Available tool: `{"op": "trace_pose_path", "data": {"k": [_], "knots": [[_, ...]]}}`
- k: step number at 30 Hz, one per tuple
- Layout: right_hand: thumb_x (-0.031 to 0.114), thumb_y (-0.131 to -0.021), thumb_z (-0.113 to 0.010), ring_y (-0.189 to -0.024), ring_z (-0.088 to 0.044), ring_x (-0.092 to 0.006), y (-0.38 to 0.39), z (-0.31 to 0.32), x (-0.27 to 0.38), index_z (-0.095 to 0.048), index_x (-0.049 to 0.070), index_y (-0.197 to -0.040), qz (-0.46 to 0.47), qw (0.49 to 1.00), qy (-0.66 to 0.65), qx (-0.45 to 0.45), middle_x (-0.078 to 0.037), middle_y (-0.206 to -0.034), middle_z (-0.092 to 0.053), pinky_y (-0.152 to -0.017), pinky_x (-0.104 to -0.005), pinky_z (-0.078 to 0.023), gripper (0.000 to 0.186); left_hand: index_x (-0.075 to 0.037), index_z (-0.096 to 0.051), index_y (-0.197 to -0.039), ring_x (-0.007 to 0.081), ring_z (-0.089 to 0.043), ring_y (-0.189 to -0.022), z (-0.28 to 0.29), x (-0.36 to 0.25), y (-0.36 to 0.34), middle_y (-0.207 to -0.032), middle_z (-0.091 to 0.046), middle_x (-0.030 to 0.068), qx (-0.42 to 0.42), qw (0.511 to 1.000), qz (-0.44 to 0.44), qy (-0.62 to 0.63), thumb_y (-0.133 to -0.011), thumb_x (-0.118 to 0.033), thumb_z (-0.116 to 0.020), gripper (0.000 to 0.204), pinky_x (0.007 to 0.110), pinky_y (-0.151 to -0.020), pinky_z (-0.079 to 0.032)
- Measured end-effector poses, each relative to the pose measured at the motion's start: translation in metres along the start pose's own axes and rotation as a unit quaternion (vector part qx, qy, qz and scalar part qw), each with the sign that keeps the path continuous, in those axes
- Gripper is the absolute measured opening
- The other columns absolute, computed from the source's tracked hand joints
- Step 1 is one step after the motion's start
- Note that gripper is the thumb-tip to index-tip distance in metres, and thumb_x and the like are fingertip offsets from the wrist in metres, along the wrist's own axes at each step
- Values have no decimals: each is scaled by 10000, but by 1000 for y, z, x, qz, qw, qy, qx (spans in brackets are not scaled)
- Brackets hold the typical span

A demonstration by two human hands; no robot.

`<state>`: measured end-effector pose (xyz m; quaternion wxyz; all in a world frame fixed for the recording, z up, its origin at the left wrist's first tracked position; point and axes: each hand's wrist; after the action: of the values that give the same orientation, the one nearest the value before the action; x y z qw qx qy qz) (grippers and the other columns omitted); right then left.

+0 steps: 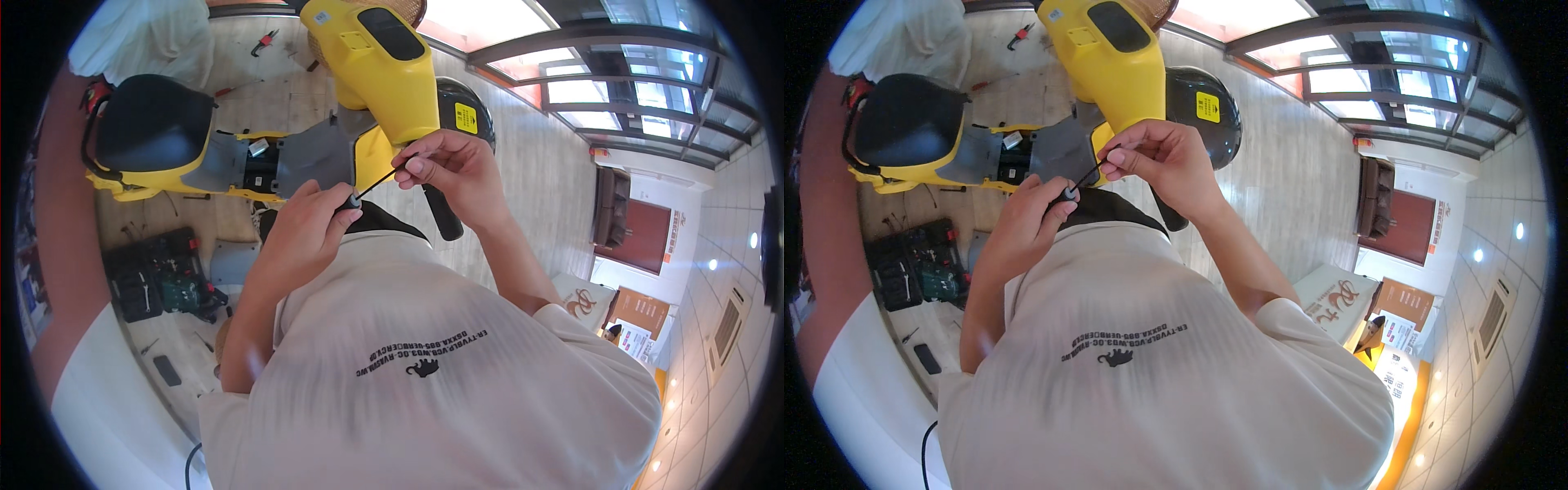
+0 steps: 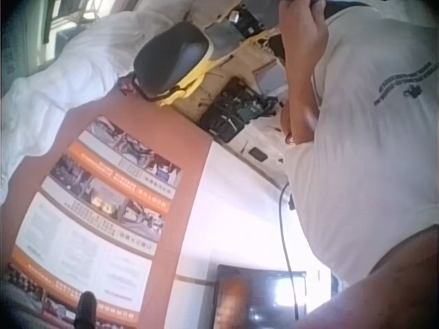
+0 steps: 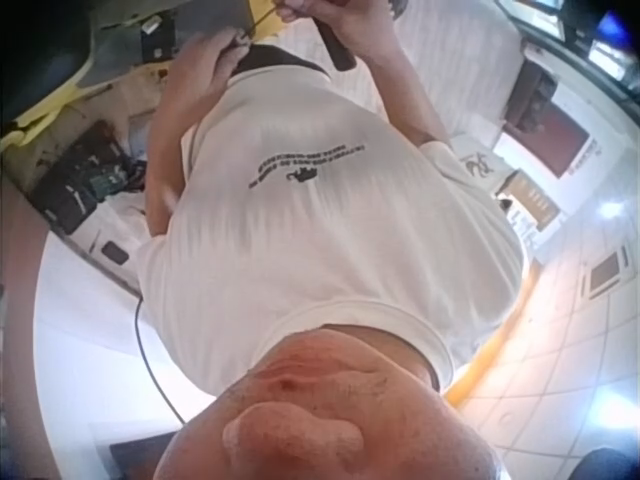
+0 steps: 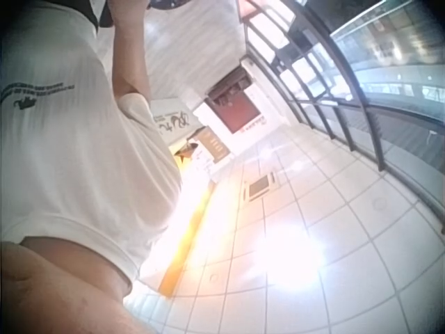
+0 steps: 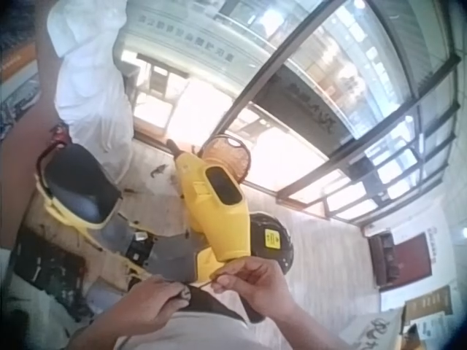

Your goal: Repair and disassemble parts of a yellow electric scooter using hand tools.

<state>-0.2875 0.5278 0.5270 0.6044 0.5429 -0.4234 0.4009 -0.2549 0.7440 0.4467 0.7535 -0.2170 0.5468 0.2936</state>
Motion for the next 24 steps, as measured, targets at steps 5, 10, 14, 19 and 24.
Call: {"op": "trace_pose_path", "data": {"k": [5,10,14,19,24], "knots": [[-16,-886,-623,-771,-680,-172,1,0,0,-630,-36,-953,-12,1000,-8,4,-141,-932,-684,-722,-298,-576,71,-28,-571,-936,266,-473,-740,0,3,2,-751,-554,103,13,999,-15,49,-879,-71,-582,72,358,-681,-410],[-11,-886,-626,-779,-677,-169,-1,-1,6,-629,-48,-961,1,1000,-17,6,-147,-931,-684,-728,-294,-576,84,-7,-596,-928,230,-517,-712,-3,-10,6,-728,-540,82,-12,994,0,107,-871,-91,-608,103,341,-651,-425],[-23,-871,-642,-796,-672,-167,-6,1,16,-627,-61,-982,11,999,-31,8,-154,-936,-684,-761,-286,-568,118,-5,-609,-935,264,-547,-701,-5,-20,2,-761,-553,115,-119,992,-37,27,-876,-129,-632,140,339,-653,-439],[-28,-859,-652,-874,-652,-158,-7,0,24,-601,-43,-1063,76,995,-5,67,-126,-1006,-669,-787,-281,-554,210,-15,-594,-992,306,-558,-725,-5,-17,-2,-810,-580,148,-127,990,-51,35,-882,-154,-636,183,348,-680,-453],[13,-848,-667,-994,-615,-171,3,17,63,-540,-17,-1198,127,984,126,8,-104,-1160,-615,-873,-298,-522,374,-1,-577,-1003,314,-577,-757,4,-22,-1,-848,-600,148,-131,989,-67,24,-898,-134,-615,173,350,-696,-457]]}}
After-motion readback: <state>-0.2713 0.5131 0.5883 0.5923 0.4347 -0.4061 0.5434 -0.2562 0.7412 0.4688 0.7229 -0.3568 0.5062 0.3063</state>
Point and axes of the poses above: each hand's wrist, its own y-axis away from the middle knuckle, its own z-axis out of the back of the hand, x = y × z
